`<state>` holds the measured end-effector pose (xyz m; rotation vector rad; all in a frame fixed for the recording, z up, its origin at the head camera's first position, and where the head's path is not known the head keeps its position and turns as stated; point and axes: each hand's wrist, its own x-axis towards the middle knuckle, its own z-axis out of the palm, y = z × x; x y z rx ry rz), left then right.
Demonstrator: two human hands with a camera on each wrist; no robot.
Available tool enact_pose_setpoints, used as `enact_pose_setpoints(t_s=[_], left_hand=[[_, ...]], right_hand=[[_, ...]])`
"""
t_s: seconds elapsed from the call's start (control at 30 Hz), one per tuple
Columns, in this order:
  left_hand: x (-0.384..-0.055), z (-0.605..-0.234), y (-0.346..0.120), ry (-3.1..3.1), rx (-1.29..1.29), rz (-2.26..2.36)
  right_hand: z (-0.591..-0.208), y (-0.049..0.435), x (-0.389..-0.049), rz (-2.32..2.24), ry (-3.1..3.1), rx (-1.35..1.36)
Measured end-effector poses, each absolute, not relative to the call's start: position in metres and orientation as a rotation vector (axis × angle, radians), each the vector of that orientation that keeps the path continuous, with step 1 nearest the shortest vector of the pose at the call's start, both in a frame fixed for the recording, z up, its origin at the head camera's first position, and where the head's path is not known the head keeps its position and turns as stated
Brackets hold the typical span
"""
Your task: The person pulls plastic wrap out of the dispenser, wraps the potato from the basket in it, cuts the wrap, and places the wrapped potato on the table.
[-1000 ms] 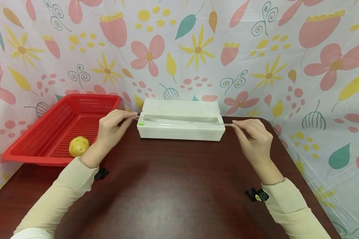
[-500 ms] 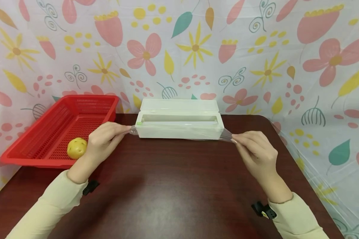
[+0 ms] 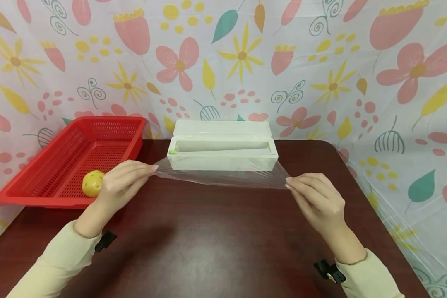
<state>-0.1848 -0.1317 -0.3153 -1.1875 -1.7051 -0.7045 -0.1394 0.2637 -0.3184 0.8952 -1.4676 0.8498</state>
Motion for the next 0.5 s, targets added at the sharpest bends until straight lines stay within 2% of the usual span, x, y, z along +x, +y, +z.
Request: enact_pose_setpoints(t_s=[0.27, 0.5], left_hand=[[-0.185, -0.302, -0.12, -1.634, -1.118, -0.751], [-0.175, -0.296, -0.116, -1.588, -1.092, -0.763]], right_hand=[[-0.308, 0.259, -0.138, 0.95, -1.4, 0.781], [-0.302, 0.252, -0.127, 0.971, -1.305, 0.805]])
